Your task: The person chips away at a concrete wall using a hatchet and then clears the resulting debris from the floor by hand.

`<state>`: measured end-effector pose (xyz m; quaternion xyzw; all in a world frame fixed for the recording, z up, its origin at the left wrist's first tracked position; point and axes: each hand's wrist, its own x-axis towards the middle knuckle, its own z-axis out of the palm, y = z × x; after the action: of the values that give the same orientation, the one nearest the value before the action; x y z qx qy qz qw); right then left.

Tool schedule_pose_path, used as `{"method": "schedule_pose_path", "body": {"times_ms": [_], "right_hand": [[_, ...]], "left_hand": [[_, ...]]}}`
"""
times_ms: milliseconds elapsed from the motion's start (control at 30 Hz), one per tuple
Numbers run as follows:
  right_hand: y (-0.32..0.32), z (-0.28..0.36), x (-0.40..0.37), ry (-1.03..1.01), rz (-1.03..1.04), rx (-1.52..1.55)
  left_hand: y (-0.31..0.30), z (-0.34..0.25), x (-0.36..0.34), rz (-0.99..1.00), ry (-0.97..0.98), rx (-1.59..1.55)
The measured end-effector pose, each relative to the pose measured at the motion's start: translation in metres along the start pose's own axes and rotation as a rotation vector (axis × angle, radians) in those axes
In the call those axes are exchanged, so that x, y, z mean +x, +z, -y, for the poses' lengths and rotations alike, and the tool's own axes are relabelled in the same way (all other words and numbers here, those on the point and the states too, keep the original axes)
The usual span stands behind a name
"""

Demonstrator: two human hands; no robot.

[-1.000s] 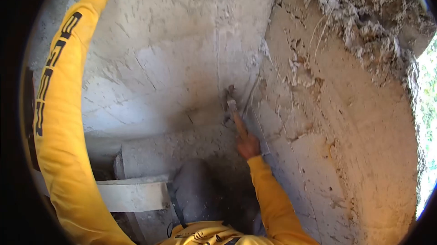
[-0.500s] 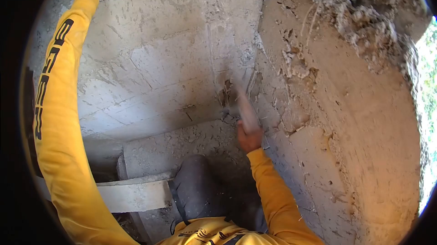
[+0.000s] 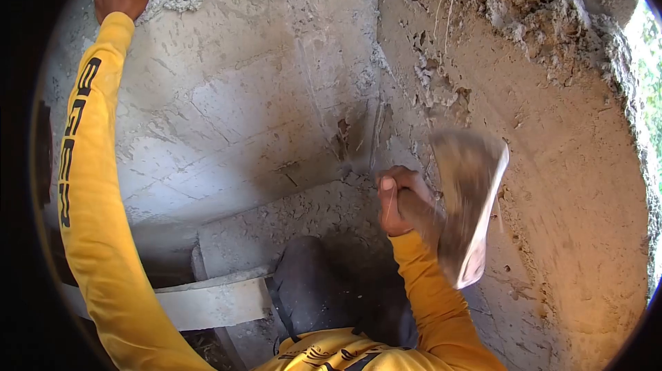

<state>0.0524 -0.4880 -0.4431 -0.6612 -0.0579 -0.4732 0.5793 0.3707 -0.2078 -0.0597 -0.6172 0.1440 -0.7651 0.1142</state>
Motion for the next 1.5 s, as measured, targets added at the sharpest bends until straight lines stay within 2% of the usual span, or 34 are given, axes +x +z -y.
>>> {"method": "schedule_pose_path", "body": {"times_ms": [33, 67, 167, 267, 300, 367, 433, 567, 667, 700, 767, 800, 867, 933, 1000, 1067, 1133, 1167, 1233, 1333, 1433, 1467, 1500], "right_hand": [[0.007, -0.009, -0.001, -0.055, -0.051, 0.041], [-0.004, -0.066, -0.035, -0.029, -0.03, -0.141], [-0.007, -0.109, -0.061, 0.786, 0.393, -0.61], [-0.017, -0.095, -0.062, 0.693, 0.418, -0.575], [-0.018, -0.067, -0.063, 0.738, 0.428, -0.57], [-0.013, -0.017, -0.019, 0.762, 0.449, -0.565], [-0.02, -0.004, -0.012, 0.462, 0.313, -0.417], [-0.015, -0.001, 0.008, 0.08, 0.046, 0.007], [-0.009, -0.066, -0.031, 0.072, 0.058, -0.369], [-0.009, -0.083, -0.041, 0.071, 0.061, -0.499], [-0.007, -0.094, -0.042, 0.449, 0.244, -0.583], [-0.003, -0.096, -0.043, 0.643, 0.326, -0.613], [0.001, -0.073, -0.019, 0.593, 0.325, -0.593], [-0.007, -0.031, -0.026, 0.586, 0.303, -0.542], [-0.015, -0.01, -0.004, 0.501, 0.254, -0.449], [-0.014, 0.009, 0.015, 0.093, 0.106, -0.371], [-0.01, 0.023, 0.03, -0.103, 0.029, -0.229], [-0.007, 0.026, 0.034, -0.103, 0.023, -0.128], [0.007, -0.01, 0.021, -0.127, -0.081, 0.212], [0.005, -0.05, -0.007, 0.467, 0.237, -0.576], [-0.001, -0.064, -0.01, 0.49, 0.307, -0.588], [-0.004, -0.06, -0.011, 0.35, 0.26, -0.547], [-0.006, -0.043, -0.013, 0.397, 0.232, -0.502]], "left_hand": [[-0.003, -0.002, -0.001, 0.006, -0.001, 0.026], [-0.006, -0.003, 0.0, 0.013, -0.003, 0.052], [-0.015, -0.005, 0.001, 0.042, -0.023, -0.048], [-0.027, -0.013, 0.008, 0.082, -0.08, -0.178], [-0.031, -0.017, 0.004, 0.136, -0.07, -0.239], [-0.035, -0.013, 0.015, 0.197, -0.078, -0.326], [-0.035, -0.013, 0.014, 0.208, -0.094, -0.326], [-0.036, -0.015, 0.014, 0.216, -0.112, -0.324], [-0.035, -0.013, 0.015, 0.237, -0.097, -0.318], [-0.033, -0.013, 0.012, 0.176, -0.09, -0.267], [-0.028, -0.015, 0.005, 0.06, -0.072, -0.178], [-0.031, -0.017, 0.009, 0.12, -0.064, -0.234], [-0.036, -0.01, 0.017, 0.223, -0.068, -0.308], [-0.039, -0.013, 0.014, 0.246, -0.069, -0.32], [-0.041, -0.013, 0.017, 0.242, -0.089, -0.321], [-0.041, -0.014, 0.018, 0.241, -0.099, -0.328], [-0.015, -0.007, 0.012, -0.064, 0.004, -0.241], [-0.002, -0.003, 0.009, -0.222, 0.057, -0.198], [0.0, -0.002, 0.008, -0.196, 0.06, -0.223], [-0.008, -0.004, 0.012, -0.174, 0.055, -0.232], [-0.01, -0.005, 0.017, -0.176, 0.044, -0.211], [-0.011, -0.005, 0.017, -0.173, 0.034, -0.209], [-0.014, -0.009, 0.011, -0.146, 0.035, -0.227]]}}
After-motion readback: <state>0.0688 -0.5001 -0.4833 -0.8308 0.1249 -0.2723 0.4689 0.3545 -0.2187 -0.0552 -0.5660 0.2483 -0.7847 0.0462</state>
